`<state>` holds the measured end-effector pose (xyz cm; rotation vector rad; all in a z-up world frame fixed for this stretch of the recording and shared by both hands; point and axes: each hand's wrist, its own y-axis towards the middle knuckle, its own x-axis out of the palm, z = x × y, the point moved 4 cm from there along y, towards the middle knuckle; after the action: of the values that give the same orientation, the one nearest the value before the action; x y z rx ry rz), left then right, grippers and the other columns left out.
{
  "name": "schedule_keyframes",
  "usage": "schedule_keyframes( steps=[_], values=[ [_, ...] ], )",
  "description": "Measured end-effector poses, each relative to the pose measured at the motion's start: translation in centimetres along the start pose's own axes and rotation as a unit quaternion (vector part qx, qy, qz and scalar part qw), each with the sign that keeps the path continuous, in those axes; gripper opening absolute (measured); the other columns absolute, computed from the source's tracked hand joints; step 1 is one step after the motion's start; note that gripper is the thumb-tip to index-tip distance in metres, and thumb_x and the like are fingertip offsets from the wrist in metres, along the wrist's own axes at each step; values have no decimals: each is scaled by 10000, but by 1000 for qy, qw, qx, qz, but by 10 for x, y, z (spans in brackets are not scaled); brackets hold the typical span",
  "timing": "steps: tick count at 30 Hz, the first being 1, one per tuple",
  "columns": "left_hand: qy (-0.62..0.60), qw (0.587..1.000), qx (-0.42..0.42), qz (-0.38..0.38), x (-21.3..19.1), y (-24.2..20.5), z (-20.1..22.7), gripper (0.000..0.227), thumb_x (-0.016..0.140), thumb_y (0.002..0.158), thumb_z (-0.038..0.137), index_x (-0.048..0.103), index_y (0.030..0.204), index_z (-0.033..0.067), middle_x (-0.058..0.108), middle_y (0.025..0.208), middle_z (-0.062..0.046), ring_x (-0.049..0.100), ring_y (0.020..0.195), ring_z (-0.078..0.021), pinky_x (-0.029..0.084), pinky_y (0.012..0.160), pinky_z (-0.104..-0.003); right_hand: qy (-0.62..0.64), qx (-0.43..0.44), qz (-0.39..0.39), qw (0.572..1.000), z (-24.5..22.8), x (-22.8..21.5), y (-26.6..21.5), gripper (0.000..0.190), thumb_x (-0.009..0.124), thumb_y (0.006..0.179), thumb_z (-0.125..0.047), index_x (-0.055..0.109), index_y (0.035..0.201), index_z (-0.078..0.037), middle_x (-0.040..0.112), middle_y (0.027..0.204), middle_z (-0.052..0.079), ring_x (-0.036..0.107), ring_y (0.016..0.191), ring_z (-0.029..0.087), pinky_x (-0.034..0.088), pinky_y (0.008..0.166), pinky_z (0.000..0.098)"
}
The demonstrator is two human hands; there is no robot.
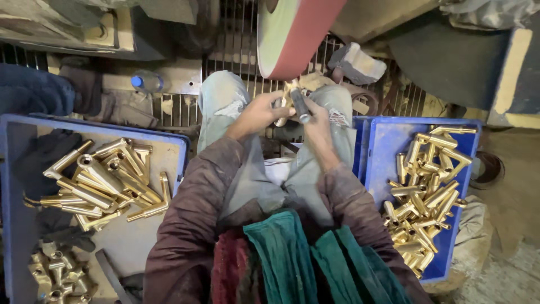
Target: The person sits on the floor and repeatedly picks up brass-colored metal parts from a blue bin. They press the parts against a rotating grinding wheel to polish the surfaces, then place the finished parts into a second bin. The process is repeated continuously for multiple items.
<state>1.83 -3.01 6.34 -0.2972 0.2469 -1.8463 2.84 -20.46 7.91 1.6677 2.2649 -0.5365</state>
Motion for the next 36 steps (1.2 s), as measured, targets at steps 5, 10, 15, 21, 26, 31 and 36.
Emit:
schedule_keyframes(
  steps=[5,10,15,21,26,31,36],
  values=[
    [138,969,200,34,17,-51,39,222,778,929,199,673,1041,39,654,867,-133,644,755,-249,506,682,-394,-54,64,-19,996,0,-15,-50,279,588,975,-68,702,1214,21,724,907,112,630,817,120,519,718,299],
    [273,915,280,100,33,-111,68,185,745,885,88,601,992,43,610,963,-119,587,976,-341,490,842,-451,20,51,0,998,0,-19,-101,257,597,1024,-108,700,1232,3,748,991,95,648,888,112,544,800,281],
    [328,887,300,123,40,-141,96,291,708,788,29,620,1064,50,603,999,-89,570,992,-329,474,841,-444,-44,-64,9,997,-22,-21,-125,321,558,987,-71,656,1280,14,734,1118,174,716,1035,190,540,900,321],
    [344,875,314,133,46,-150,99,377,697,766,2,644,1134,63,618,1031,-57,571,1006,-317,483,868,-436,-10,4,-9,1000,-21,-22,-137,265,560,1000,-86,674,1227,-10,754,1021,171,733,947,244,558,855,332],
    [342,876,312,134,50,-151,97,352,709,770,12,649,1115,52,634,1058,-66,569,992,-324,475,856,-443,-18,-36,-11,999,-24,-23,-139,305,553,976,-41,658,1258,11,742,1067,172,741,1008,232,551,898,333],
    [331,880,309,146,50,-155,96,383,704,758,-10,643,1132,38,645,1094,-73,574,1015,-325,486,878,-438,-7,-31,-10,999,-31,-22,-136,364,554,982,-30,614,1338,15,746,1123,157,736,1044,216,546,922,317],
    [333,884,296,143,50,-154,93,397,712,750,-24,643,1136,33,643,1090,-79,570,1011,-328,492,878,-438,-6,-48,-33,998,-37,-20,-135,327,547,1006,-21,646,1316,7,752,1173,166,732,1088,217,545,961,322]
  ],
)
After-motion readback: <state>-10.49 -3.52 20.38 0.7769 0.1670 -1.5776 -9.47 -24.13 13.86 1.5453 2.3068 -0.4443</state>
